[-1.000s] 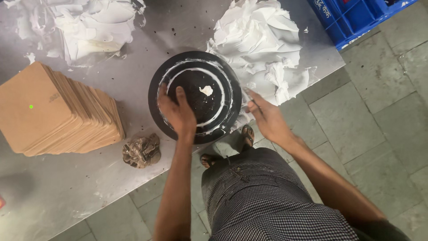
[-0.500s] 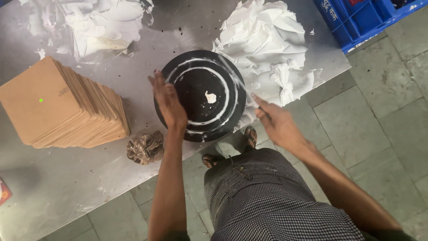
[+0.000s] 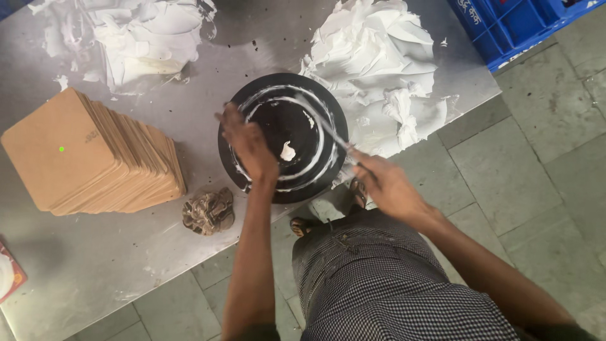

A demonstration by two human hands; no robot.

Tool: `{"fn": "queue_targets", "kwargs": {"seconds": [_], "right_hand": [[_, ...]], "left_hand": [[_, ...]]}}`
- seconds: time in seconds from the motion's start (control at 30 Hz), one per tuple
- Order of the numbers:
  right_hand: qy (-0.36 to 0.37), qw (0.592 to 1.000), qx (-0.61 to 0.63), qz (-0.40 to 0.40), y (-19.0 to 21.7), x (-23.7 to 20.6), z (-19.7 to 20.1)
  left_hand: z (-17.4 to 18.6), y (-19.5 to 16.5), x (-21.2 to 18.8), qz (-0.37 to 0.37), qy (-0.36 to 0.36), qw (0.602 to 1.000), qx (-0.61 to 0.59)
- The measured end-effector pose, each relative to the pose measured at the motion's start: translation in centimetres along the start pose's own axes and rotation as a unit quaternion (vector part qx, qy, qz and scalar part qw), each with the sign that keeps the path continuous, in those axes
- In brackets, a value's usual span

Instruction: The person scoops white frosting from a pile on a metal table and spreads it onto the top of a black circular object using a metal spatula. They repeat this process for multiple objects, retrieving them from a blue crate and returning them after frosting.

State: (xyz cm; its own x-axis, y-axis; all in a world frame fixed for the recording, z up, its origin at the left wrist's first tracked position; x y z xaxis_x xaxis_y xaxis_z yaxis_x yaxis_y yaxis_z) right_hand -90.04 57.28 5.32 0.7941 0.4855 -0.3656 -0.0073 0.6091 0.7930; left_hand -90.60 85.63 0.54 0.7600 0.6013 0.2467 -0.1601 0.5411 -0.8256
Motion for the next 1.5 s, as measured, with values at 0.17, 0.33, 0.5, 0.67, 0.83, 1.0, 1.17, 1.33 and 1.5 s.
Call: {"fn": "queue_targets", "kwargs": {"seconds": [0.17,0.33,0.5,0.67,0.83,1.0,1.17,1.33,1.5], "right_hand": [[-0.086,0.996,0.011,0.024,-2.7,1.2,1.0],[-0.019,0.997,0.065,0.035,-3.4,0.7,-4.5],[0.017,0.993,0.105,0.057,-2.6,0.0,-6.8],[-0.011,0.995,0.094,-0.009,-3.0,-1.2,-3.8],[-0.033,0.990,0.124,-0.048,-3.4,-1.3,-1.5],[0.008,0.994,0.103,-0.022,-2.8,0.0,-3.3],[-0.023,0.991,0.034,0.126,-1.0,-1.1,-2.9],[-0.028,0.990,0.049,-0.132,-3.4,-2.3,0.1],[-0.086,0.977,0.173,0.091,0.3,-3.1,3.9]], "left_hand": [[1.8,0.9,-1.3,0.077,-0.044,0.975,-0.201],[-0.6,0.4,-2.4,0.084,-0.037,0.977,-0.191],[-1.2,0.9,-1.4,0.076,-0.041,0.981,-0.172],[0.1,1.4,-0.4,0.042,-0.020,0.952,-0.302],[1.0,1.1,-2.0,0.041,-0.105,0.939,-0.325],[-0.8,0.0,-2.2,0.047,-0.147,0.959,-0.239],[-1.1,-0.1,-1.2,0.071,-0.118,0.982,-0.131],[3.4,0.0,-0.3,0.069,-0.100,0.960,-0.251],[7.9,-3.3,-1.2,0.072,-0.052,0.806,-0.586]]}}
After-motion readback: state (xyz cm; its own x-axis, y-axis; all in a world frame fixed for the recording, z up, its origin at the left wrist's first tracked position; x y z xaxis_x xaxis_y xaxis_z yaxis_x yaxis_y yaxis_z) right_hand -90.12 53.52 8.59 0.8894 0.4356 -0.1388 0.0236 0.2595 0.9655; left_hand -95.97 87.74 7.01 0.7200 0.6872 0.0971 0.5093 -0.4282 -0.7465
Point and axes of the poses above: each hand's wrist, its own x-axis towards the middle knuckle, its own z-axis out of the back of the hand, y = z × x, the point moved 6 cm from there along x, towards the middle knuckle
